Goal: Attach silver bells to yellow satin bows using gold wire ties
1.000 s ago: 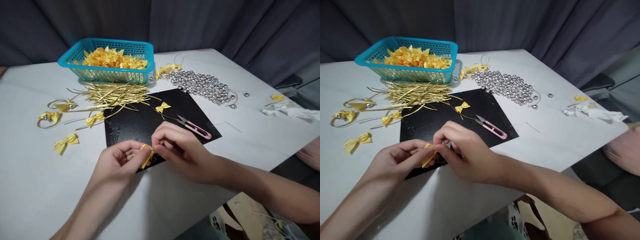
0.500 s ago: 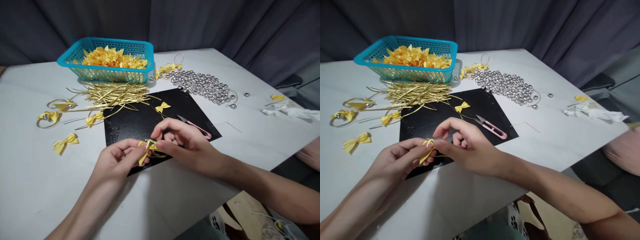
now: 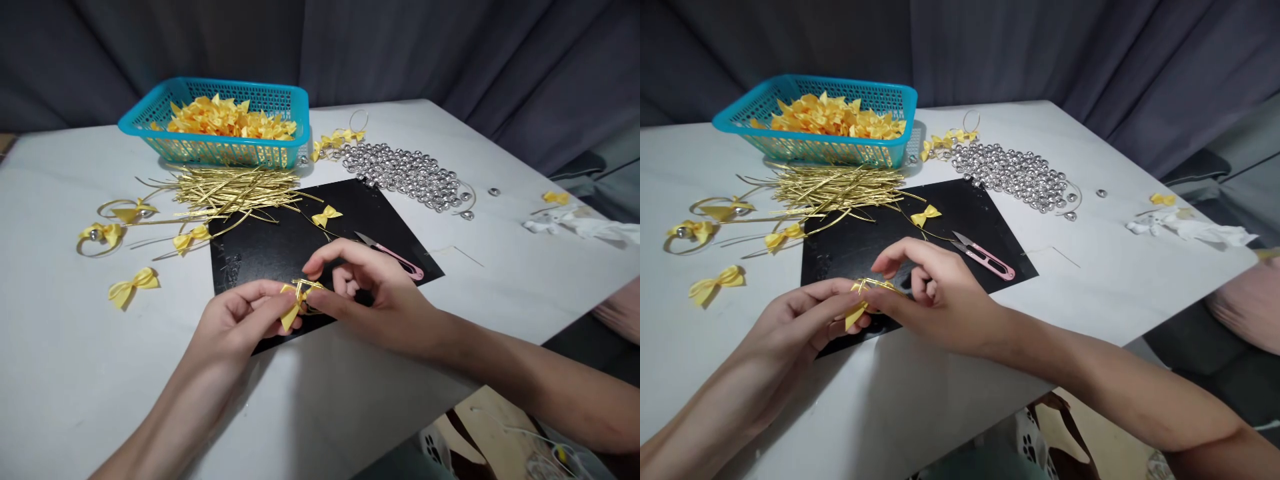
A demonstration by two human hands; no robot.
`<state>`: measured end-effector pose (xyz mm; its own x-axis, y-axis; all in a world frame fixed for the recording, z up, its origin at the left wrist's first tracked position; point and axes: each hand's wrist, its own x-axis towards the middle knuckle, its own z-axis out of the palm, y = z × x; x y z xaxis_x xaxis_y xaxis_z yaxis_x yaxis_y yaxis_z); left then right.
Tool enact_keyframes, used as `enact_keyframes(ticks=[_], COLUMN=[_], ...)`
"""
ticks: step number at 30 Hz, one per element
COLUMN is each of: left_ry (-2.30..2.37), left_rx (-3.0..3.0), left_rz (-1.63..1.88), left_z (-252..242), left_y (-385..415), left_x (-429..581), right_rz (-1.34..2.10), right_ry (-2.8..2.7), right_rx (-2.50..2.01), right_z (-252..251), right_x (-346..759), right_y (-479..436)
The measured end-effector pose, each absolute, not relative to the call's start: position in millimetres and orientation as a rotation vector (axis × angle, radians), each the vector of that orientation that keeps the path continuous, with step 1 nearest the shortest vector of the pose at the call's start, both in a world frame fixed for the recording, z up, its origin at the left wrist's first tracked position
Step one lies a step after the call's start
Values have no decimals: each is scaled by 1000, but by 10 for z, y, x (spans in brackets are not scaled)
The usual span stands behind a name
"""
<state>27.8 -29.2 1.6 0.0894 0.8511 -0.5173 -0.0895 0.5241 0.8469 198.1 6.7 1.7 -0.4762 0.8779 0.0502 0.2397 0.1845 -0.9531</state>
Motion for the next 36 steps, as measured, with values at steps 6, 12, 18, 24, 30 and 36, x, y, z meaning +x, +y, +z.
enact_keyframes(ticks=[6, 12, 18, 24, 30, 36], left_ry=[1286, 1288, 1274, 1268, 1229, 1233], left_rx=[742, 774, 724, 702, 716, 720], left_rz=[801, 817, 812, 825, 799, 803], left_z=[14, -3, 3, -11, 13, 28], left_y=[-288, -265, -262, -276, -290, -289], left_x=[267, 265, 269, 256, 283, 298], right_rz=[1237, 1522, 1619, 1614, 1073, 907], right_ry=[-1878, -1733, -1695, -1633, -1914, -1995], right_rx=[-973, -1103, -1151, -1124, -889, -837], right_z=[12, 24, 53, 54, -33, -59], right_x=[1995, 1994, 1987, 2001, 2001, 2011], right_y=[70, 84, 91, 110, 70, 54])
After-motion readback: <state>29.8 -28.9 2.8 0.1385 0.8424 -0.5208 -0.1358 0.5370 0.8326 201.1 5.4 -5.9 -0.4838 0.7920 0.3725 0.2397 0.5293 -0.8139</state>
